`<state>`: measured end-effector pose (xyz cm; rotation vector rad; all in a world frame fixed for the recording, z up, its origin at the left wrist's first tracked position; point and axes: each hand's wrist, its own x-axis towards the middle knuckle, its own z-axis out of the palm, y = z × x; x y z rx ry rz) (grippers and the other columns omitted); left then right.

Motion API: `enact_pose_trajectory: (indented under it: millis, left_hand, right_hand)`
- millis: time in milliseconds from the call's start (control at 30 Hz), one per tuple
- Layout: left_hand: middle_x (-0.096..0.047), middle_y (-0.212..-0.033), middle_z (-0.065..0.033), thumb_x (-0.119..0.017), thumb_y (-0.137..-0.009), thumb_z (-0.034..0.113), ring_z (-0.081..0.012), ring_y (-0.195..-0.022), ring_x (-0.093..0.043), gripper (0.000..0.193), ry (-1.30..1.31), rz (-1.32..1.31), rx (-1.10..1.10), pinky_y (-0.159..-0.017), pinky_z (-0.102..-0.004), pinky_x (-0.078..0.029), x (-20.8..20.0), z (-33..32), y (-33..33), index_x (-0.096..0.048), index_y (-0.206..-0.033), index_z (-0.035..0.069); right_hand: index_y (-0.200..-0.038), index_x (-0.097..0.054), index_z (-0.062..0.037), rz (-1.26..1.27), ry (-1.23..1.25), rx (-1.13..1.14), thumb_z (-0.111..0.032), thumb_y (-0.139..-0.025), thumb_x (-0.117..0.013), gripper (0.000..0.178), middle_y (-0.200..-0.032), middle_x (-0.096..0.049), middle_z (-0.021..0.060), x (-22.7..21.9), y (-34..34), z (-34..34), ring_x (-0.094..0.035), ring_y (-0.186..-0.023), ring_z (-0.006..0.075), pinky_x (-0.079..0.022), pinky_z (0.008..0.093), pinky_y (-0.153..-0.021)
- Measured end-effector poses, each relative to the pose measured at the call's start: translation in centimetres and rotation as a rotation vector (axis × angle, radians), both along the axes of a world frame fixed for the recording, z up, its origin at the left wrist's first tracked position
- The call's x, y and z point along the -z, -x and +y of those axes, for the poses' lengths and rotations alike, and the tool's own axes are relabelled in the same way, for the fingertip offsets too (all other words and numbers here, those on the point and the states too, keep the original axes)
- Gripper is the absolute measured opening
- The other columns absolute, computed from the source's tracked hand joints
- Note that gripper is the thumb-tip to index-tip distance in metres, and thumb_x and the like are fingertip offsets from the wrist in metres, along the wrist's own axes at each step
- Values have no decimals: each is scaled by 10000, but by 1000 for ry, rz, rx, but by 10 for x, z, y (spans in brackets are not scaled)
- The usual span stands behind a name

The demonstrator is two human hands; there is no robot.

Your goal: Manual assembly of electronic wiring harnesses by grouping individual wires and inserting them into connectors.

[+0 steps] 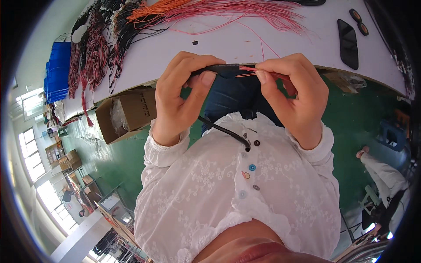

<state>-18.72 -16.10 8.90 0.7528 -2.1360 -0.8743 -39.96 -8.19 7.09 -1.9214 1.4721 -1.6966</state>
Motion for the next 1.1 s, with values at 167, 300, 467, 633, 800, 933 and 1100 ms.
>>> enact_pose_trajectory:
  millis: [167,300,467,633,800,933,1100]
  left_hand:
    - [-646,-902,-84,-615,-921,-42,-137,-707,-541,182,91,-35,14,-602,-256,-415,-5,1,1,-699,-1079,-6]
    - [-654,-880,-102,-636,-864,-57,-196,-689,-574,225,184,-50,12,-603,-306,-459,-6,3,2,-698,-1073,-1]
    - [-660,-862,-95,-669,-800,-43,-251,-669,-582,282,346,-106,72,-606,-342,-479,-2,-2,5,-706,-1073,15]
    - [-651,-838,9,-712,-769,44,-176,-629,-550,255,503,-296,130,-545,-322,-445,-3,0,5,-715,-1021,83]
    - [-620,-810,52,-755,-685,99,-120,-609,-542,261,805,-400,175,-514,-278,-433,2,6,9,-691,-933,151]
    - [-634,-830,54,-735,-723,102,-128,-576,-564,279,689,-424,156,-487,-283,-464,6,10,9,-689,-992,158]
    - [-645,-826,19,-724,-752,71,-152,-565,-607,308,628,-434,153,-461,-310,-470,-3,5,2,-692,-1050,147]
  right_hand:
    - [-938,-701,-34,-48,-67,-7,14,-877,-733,84,-803,-619,11,-2,0,0,-488,-621,89,-339,222,-528]
    - [-941,-694,-29,-15,-91,-65,-2,-905,-719,52,-799,-609,19,-2,0,2,-493,-636,90,-348,221,-538]
    - [-1150,-653,-17,-111,-120,-152,-81,-1001,-620,166,-774,-576,25,4,-6,0,-476,-648,103,-361,237,-571]
    - [-1518,-296,79,-287,-275,-287,-340,-1087,-438,617,-692,-550,93,7,-17,-2,-547,-597,223,-439,336,-596]
    - [-1521,-288,97,-320,-426,-381,-454,-1090,-365,703,-676,-523,107,11,-28,-16,-538,-602,224,-424,336,-601]
    - [-1587,-274,-15,-449,-465,-427,-519,-1095,-270,704,-863,-547,8,18,-33,-15,-389,-664,111,-354,258,-641]
    - [-1553,-361,-31,-692,-665,-668,-512,-1099,-253,669,-948,-602,22,40,-24,-20,-456,-726,101,-410,243,-739]
